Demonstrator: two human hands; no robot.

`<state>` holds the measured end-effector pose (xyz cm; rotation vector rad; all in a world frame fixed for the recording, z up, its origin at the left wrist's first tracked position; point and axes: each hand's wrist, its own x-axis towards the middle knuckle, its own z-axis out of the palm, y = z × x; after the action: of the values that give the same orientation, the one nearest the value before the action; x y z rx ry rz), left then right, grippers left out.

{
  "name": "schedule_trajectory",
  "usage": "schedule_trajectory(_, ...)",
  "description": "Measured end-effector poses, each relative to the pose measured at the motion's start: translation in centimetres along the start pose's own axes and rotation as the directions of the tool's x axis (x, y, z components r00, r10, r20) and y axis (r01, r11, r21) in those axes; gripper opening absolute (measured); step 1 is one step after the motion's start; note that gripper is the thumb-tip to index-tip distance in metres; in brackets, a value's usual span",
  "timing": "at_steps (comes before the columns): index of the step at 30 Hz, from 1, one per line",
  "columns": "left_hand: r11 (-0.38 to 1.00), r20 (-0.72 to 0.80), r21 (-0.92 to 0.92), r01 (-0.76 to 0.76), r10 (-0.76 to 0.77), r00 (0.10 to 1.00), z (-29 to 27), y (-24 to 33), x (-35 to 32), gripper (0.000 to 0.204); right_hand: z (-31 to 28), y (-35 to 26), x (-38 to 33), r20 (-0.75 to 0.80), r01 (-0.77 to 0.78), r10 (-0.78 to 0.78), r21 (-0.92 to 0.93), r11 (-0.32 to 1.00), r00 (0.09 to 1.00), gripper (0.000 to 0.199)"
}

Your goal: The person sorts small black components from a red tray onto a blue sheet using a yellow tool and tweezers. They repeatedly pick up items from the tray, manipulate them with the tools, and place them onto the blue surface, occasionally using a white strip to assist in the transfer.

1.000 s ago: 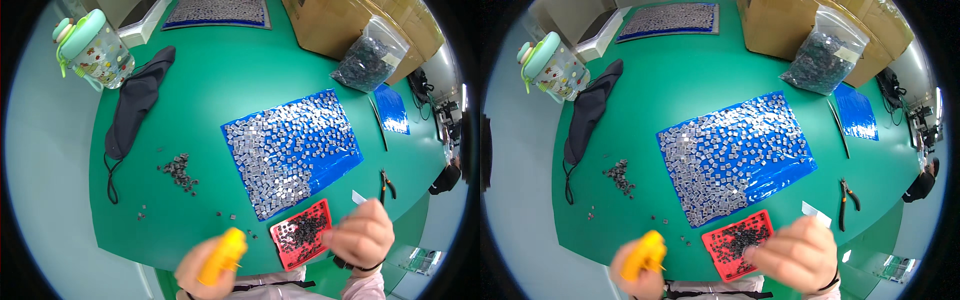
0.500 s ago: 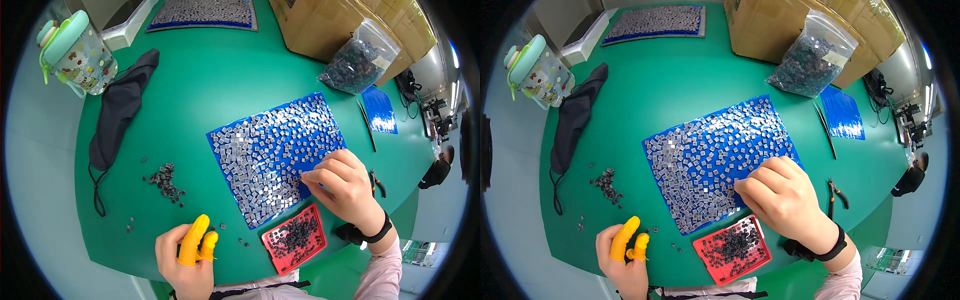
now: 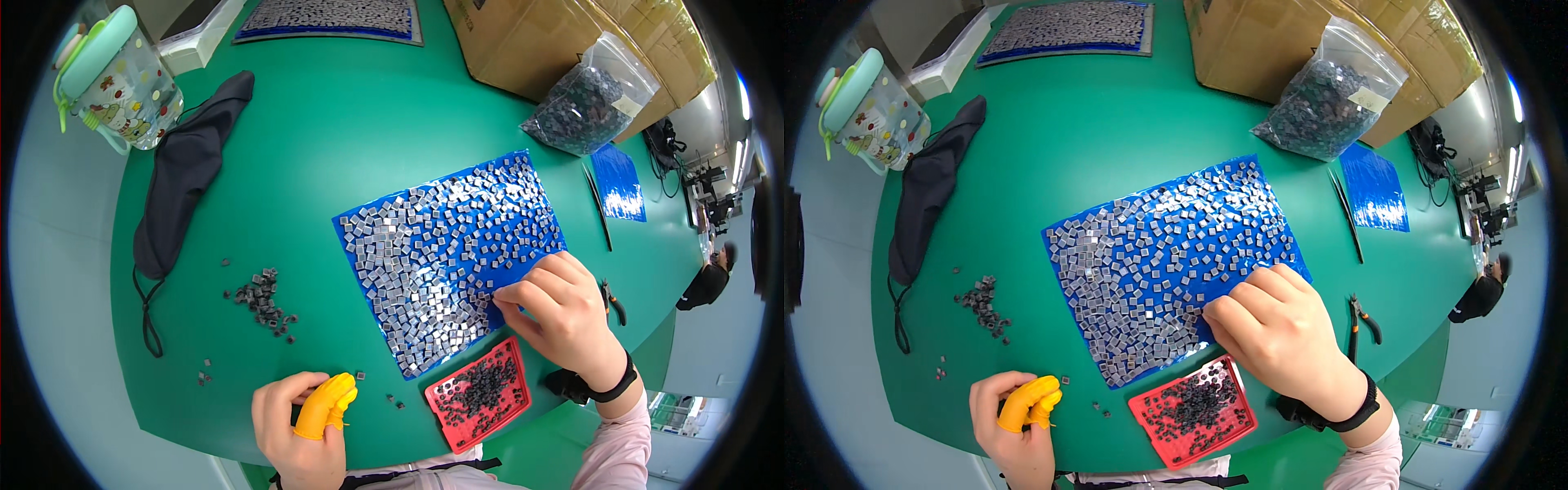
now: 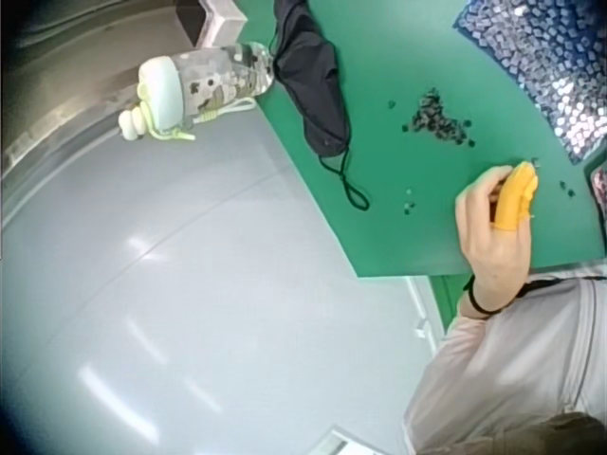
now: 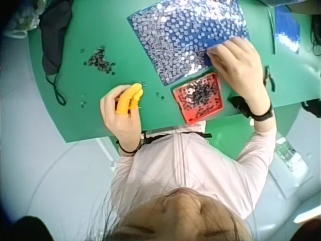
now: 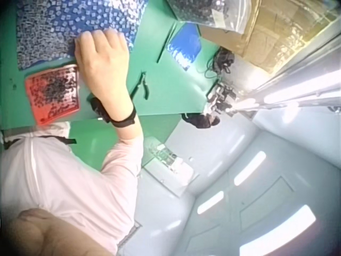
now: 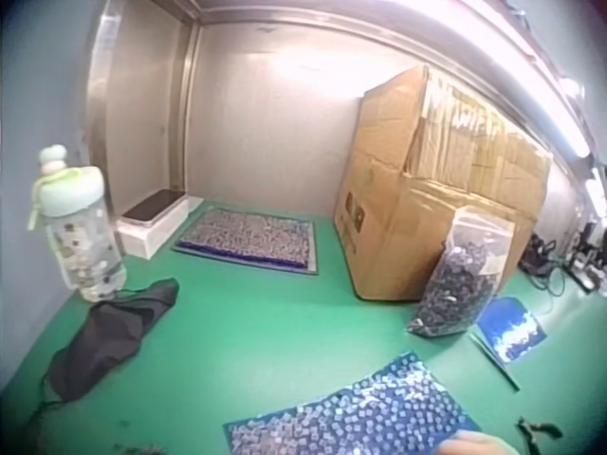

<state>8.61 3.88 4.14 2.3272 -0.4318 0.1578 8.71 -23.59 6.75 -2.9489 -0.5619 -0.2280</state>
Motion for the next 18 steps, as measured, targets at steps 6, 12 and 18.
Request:
schedule_trajectory(6, 0.999, -0.002, -0.036, 0.012, -0.012, 1.000, -0.09, -0.03, -0.28, 0.020, 0.12, 0.29, 0.15, -0.020, 0.002, -0.002, 0.004, 1.000, 1.000, 0.015)
schedule_trajectory(12, 0.999, 0.016, -0.035, 0.006, -0.005, 1.000, -0.13, 0.01, -0.31, 0.020, 0.06, 0.57, 0.30, -0.028, 0.005, -0.005, 0.013, 1.000, 1.000, 0.013)
schedule_trajectory(18, 0.999, 0.021, -0.028, 0.020, -0.020, 1.000, -0.12, 0.06, -0.42, 0.021, 0.24, 0.63, 0.18, -0.066, 0.003, 0.001, 0.063, 0.998, 0.998, 0.014)
